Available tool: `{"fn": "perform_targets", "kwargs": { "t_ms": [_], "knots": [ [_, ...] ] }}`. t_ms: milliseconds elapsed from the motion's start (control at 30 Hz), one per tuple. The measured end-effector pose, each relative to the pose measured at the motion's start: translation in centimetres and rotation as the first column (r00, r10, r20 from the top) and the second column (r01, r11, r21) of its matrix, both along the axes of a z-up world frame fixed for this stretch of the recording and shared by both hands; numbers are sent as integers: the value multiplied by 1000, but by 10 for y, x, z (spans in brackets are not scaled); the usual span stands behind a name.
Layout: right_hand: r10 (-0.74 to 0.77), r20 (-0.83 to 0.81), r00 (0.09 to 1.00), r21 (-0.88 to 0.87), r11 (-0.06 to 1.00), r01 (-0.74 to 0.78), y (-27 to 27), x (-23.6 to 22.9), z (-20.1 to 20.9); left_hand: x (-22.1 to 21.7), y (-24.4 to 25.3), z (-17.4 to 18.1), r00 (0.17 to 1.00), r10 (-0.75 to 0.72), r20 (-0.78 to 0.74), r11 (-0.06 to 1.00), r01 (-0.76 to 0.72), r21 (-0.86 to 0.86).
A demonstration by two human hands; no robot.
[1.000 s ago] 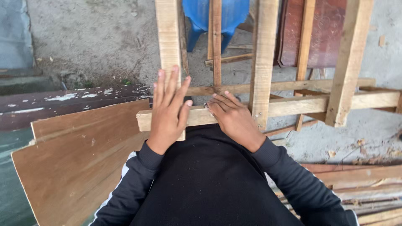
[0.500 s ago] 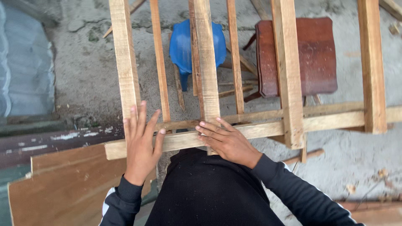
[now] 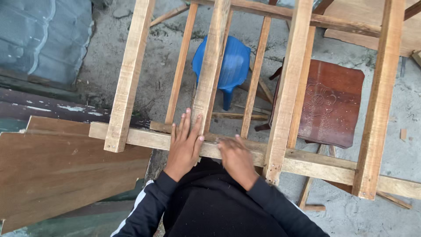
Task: The person sands the joints and surfaces of a wooden frame structure using a piece of sandpaper.
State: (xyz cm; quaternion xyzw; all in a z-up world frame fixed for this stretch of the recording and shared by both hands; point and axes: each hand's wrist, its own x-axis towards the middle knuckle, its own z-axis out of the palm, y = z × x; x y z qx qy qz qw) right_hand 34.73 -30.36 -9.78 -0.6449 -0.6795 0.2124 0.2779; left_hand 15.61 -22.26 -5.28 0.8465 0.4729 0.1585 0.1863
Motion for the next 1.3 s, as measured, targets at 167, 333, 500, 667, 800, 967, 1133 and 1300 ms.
{"fn": "perform_targets", "kwargs": {
  "t_ms": [167,333,500,667,800,967,1133,1300],
  "knots": [
    [-139,-165,976,44,988,148,5,-25,1,-4,8,4,994,-70,87,997,72,-19],
    [-53,-97,994,-170,985,36,26,-12,39,-5,16,-1,974,-90,208,989,112,-95],
    [-171,-4,985,-312,936,162,15,11,45,-9,16,-8,974,-81,210,987,107,-116],
    [-124,-241,962,-83,991,107,3,-12,7,-15,14,-11,978,-74,197,985,103,-139],
    [-34,-64,997,-4,999,33,-2,3,3,-10,15,-12,985,-73,158,988,93,-121],
    [-65,99,993,-79,994,73,-31,62,28,-7,15,-13,992,-54,112,992,66,-106],
    [-38,82,996,231,973,18,-64,107,33,15,-3,2,998,-24,-56,1000,24,9],
    [13,56,998,286,958,-28,-72,135,14,85,-43,0,996,-93,14,992,94,-85]
  ]
}}
